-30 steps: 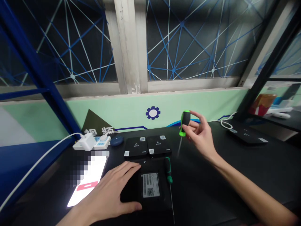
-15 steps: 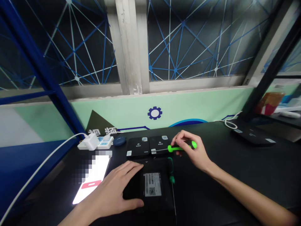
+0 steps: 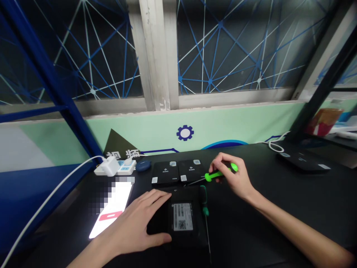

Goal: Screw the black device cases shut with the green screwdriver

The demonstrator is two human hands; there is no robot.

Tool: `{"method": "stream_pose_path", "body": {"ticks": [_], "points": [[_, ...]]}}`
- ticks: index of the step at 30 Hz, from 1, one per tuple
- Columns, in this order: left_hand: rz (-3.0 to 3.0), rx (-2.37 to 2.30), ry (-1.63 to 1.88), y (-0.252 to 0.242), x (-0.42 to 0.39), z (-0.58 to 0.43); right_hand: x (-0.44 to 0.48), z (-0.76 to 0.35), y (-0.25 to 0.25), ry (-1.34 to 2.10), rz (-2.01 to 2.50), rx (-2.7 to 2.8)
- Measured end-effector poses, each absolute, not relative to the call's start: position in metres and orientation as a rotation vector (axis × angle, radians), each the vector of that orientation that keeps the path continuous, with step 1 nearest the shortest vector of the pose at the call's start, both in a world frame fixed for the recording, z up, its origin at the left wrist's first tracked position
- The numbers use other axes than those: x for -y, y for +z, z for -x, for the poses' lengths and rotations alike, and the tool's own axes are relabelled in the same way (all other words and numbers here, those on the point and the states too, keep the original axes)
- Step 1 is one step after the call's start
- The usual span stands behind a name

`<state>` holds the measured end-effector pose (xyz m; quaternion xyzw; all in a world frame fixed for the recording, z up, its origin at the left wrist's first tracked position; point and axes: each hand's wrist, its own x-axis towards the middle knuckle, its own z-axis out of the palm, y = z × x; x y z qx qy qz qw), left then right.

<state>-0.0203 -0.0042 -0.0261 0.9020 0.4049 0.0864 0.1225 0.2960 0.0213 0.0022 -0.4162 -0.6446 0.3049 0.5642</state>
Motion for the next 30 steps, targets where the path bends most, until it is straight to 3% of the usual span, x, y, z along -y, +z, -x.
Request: {"method": "stream_pose_path", "body": {"ticks": [7,30], "points": [[-2.625,-1.158,0.255,-0.026,0.004,0.019,-0.02,-0.295,0.001,0.603,0.992,1.641],[-2.687,-1.209,0.4,-0.022,0.004,0.016,-0.02,-0.282,-0.01,1.105,0.793,1.265]]}}
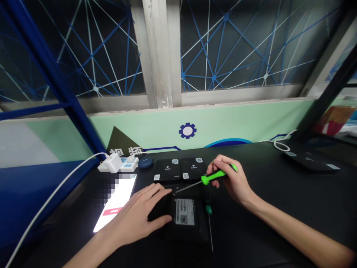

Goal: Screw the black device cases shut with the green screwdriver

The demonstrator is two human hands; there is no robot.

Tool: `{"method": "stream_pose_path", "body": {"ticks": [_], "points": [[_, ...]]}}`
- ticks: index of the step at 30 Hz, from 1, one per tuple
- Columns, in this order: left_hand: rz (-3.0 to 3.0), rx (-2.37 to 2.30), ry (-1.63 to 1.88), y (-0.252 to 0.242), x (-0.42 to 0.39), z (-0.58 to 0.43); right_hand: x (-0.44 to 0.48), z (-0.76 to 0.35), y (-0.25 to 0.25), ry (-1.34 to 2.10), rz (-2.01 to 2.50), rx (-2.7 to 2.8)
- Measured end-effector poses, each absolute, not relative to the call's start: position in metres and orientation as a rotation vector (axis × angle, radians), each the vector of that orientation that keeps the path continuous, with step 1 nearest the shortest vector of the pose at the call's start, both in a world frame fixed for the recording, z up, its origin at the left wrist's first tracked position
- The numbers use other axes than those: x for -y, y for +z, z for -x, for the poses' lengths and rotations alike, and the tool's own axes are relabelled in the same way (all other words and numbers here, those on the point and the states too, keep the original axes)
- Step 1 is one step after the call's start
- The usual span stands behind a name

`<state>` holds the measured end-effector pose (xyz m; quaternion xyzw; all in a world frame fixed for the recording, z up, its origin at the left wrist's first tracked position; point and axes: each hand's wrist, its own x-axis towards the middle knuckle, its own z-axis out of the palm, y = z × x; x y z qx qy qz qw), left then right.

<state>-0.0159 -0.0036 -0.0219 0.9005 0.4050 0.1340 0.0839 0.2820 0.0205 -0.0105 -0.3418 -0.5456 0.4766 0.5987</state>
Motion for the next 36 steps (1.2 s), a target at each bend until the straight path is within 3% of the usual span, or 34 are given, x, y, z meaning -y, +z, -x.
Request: {"method": "stream_pose_path", "body": {"ticks": [36], "points": [[-2.777,-1.121,0.422,-0.027,0.001,0.014,-0.021,-0.281,-0.014,1.086,0.832,1.31]]}}
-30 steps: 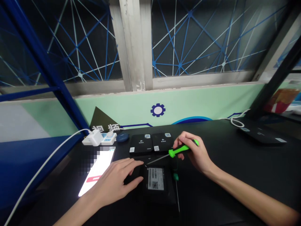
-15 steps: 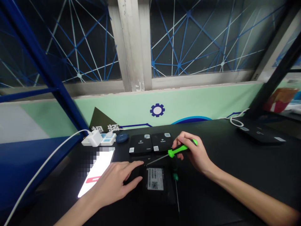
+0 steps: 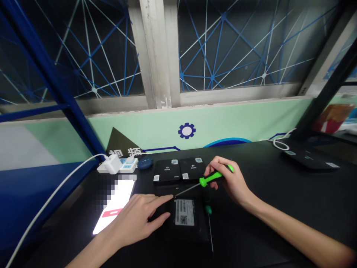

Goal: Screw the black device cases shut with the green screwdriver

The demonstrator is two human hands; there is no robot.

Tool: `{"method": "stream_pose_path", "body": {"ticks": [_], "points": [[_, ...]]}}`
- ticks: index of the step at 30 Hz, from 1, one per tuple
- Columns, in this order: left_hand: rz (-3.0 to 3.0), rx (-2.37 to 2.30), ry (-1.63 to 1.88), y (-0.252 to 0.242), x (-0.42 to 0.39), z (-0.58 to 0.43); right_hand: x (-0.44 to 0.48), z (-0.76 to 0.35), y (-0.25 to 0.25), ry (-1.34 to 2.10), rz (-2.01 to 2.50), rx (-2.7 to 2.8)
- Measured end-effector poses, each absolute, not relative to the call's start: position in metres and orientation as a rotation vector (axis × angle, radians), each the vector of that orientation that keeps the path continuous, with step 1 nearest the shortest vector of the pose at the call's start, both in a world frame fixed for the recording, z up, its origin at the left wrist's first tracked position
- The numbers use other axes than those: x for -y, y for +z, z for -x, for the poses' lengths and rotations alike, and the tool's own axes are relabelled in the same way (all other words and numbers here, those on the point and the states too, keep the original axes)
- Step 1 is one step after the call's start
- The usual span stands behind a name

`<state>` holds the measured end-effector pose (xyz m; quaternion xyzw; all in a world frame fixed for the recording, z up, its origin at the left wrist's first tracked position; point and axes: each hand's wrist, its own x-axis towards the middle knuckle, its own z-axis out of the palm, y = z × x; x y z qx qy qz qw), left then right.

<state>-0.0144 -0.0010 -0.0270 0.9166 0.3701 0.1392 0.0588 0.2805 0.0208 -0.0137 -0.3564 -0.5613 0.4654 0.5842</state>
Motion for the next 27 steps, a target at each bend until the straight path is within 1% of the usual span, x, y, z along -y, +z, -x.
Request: {"method": "stream_pose_path", "body": {"ticks": [20,27], "points": [[-2.837,-1.121,0.322,-0.0311,-0.0053,0.0153,-0.0213,-0.281,-0.0136,1.09,0.864,1.263],[-2.851,-1.118,0.344,-0.0321,-0.0038,0.015,-0.0219,-0.2816,-0.0103,1.098,0.844,1.211]]}}
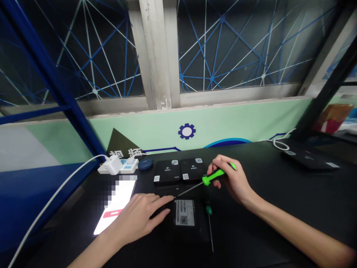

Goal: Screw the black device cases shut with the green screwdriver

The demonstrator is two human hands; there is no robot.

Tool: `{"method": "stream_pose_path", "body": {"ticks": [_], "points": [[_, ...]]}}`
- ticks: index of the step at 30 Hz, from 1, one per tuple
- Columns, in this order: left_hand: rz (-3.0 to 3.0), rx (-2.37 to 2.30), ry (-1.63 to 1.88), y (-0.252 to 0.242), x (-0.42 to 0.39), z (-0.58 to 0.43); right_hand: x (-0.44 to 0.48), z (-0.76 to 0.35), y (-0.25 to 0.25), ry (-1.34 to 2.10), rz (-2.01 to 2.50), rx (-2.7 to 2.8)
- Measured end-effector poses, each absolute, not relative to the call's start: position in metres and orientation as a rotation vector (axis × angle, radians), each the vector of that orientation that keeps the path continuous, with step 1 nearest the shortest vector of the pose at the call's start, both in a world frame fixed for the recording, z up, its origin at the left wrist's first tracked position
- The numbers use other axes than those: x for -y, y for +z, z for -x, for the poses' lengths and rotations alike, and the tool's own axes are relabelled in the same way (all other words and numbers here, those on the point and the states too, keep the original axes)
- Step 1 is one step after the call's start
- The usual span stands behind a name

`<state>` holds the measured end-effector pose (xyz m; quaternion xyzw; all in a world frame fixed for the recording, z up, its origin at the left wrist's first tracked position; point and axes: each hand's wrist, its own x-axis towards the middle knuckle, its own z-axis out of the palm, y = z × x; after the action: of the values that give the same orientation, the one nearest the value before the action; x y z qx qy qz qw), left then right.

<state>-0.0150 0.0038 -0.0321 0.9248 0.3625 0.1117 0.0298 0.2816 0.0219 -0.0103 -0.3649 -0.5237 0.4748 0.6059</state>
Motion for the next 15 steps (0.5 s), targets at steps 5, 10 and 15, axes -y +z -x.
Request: {"method": "stream_pose_path", "body": {"ticks": [5,10,15], "points": [[-2.837,-1.109,0.367,-0.0302,-0.0028,0.0142,-0.0196,-0.2808,-0.0116,1.1,0.847,1.241],[-2.828,-1.109,0.375,-0.0291,-0.0023,0.0141,-0.019,-0.2806,-0.0123,1.095,0.852,1.262],[-2.821,-1.143,0.377,-0.0297,-0.0026,0.0147,-0.0198,-0.2795,-0.0133,1.083,0.853,1.268]]}}
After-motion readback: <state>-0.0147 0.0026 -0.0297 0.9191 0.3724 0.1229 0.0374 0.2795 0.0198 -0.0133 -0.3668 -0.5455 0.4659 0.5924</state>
